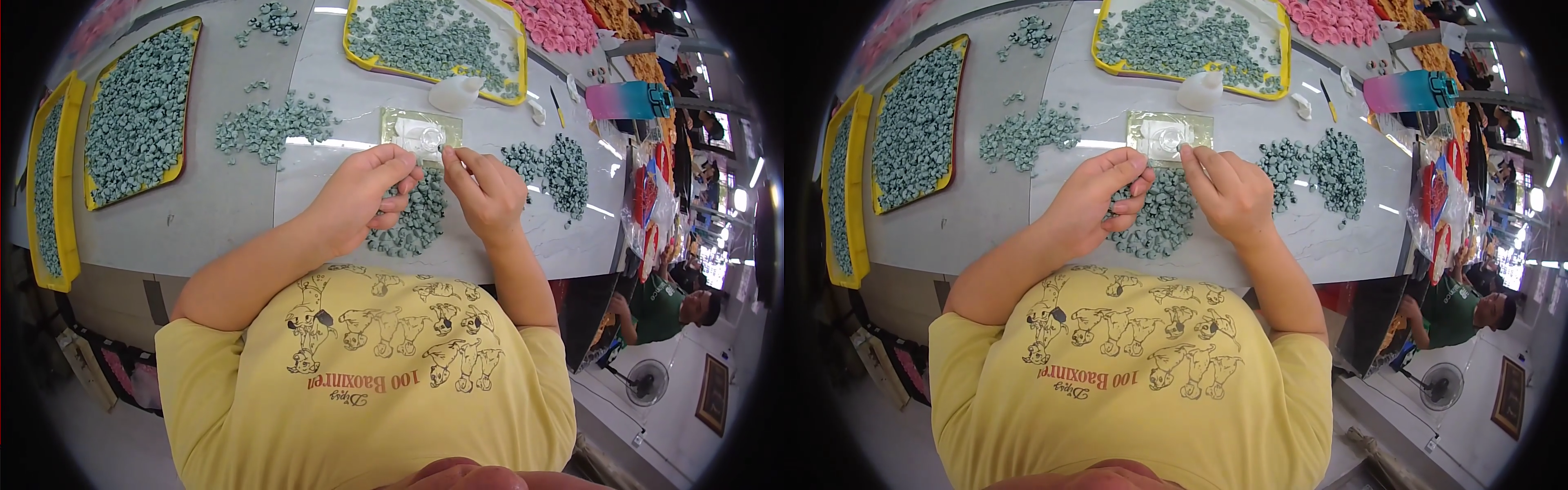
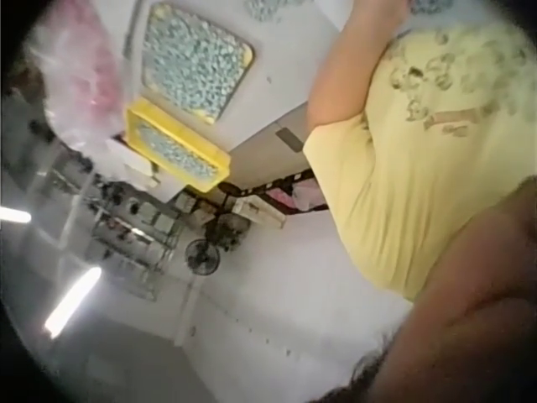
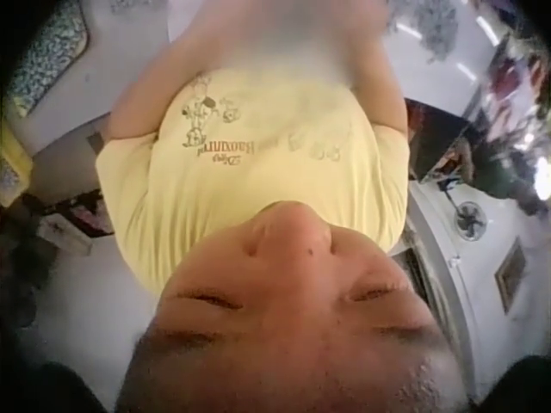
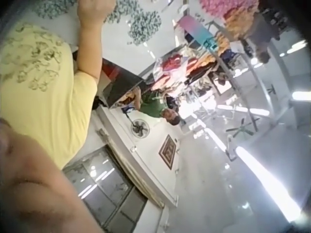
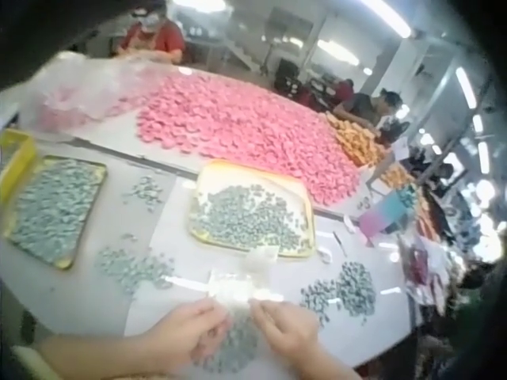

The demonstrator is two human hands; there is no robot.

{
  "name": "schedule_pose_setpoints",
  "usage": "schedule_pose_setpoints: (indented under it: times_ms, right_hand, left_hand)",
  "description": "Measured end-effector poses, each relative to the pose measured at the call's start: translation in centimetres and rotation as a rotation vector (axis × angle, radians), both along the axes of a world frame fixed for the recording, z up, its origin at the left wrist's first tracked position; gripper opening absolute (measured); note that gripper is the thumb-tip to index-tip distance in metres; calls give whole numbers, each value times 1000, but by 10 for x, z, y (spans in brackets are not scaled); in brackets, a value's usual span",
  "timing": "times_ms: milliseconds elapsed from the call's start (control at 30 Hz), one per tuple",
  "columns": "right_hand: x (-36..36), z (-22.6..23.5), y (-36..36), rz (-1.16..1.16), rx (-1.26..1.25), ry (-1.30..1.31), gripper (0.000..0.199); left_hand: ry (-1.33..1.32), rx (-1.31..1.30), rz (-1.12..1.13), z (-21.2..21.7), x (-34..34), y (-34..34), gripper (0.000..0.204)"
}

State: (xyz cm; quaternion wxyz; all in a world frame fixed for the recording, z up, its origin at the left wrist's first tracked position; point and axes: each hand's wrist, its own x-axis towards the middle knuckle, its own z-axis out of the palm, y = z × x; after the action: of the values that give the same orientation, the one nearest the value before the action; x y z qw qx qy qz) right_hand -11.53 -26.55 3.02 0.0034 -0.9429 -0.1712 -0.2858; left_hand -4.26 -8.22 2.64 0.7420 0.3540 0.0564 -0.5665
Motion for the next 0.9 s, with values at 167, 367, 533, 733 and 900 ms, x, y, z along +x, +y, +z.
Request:
schedule_pose_setpoints:
  times_ms: [167,367,533,733,900]
  right_hand:
    - [1,0,2,7,-13,20,26]
    - [-2,-3,12,-31,474,36,17]
    - [-11,18,28,-274,1567,515,5]
    - [-14,19,32,-275,1802,608,7]
    - [-17,13,38,-184,1605,455,2]
  left_hand:
    - [-1,-9,7,-1,1,2,16]
    - [-13,-15,-4,2,0,3,16]
    - [-64,-83,-73,4,0,4,19]
    - [-44,-98,-85,4,-1,4,20]
    - [-57,-84,-96,5,-1,4,19]
